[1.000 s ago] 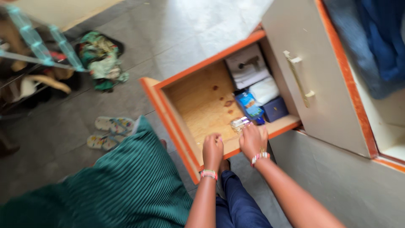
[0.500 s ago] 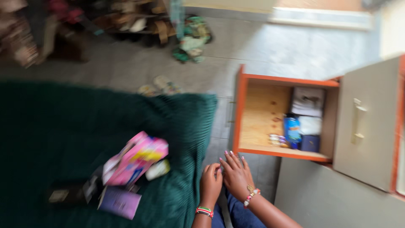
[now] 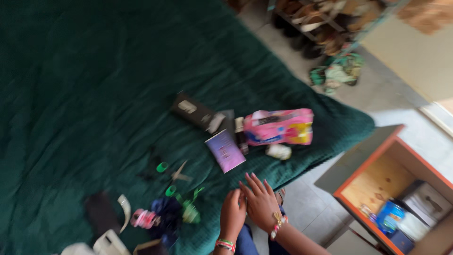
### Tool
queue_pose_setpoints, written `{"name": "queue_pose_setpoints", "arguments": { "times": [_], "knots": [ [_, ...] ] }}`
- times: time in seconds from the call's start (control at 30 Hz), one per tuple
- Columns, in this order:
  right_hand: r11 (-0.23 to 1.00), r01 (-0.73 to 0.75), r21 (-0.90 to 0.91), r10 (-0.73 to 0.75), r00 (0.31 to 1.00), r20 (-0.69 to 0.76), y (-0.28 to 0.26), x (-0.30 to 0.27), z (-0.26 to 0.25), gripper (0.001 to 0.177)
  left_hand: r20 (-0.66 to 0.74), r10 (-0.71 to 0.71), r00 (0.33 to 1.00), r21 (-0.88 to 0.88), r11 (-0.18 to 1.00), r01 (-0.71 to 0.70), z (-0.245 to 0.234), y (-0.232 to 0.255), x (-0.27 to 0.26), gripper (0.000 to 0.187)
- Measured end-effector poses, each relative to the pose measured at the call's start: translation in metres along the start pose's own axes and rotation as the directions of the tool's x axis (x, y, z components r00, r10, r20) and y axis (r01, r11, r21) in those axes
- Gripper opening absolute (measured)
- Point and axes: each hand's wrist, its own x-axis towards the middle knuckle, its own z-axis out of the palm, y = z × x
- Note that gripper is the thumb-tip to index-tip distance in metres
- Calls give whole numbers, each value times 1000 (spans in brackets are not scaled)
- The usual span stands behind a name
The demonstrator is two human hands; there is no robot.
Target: The person organizes personal items by picking them up from a green bedspread and placing them into an open drawer. The items handled include a massage gun box, a blue box, a white cloth, a blue bottle, and several small cosmetic bottles. The person also handles a phone case and a scrunchie, placing them into the drawer.
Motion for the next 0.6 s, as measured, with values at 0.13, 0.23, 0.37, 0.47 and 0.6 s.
{"name": "queue_pose_setpoints", "arguments": {
  "times": [0.13,0.23,0.37,0.47,0.6],
  "knots": [
    [988,150,18,-151,988,44,-60,31,26,51,-159,-153,975,-73,987,143,-51,-33,-22,13],
    [973,232,21,-233,964,129,-97,39,47,49,-272,-242,931,-100,970,223,-73,-59,-45,16],
    [925,380,13,-370,891,263,-127,35,73,49,-369,-355,859,-198,933,301,-81,-89,-79,17],
    [889,458,20,-432,823,368,-140,28,87,53,-490,-333,806,-277,936,218,-78,-105,-102,18],
    [880,473,36,-430,764,481,-156,17,97,57,-531,-419,736,-377,895,237,-75,-112,-129,18]
  ]
}}
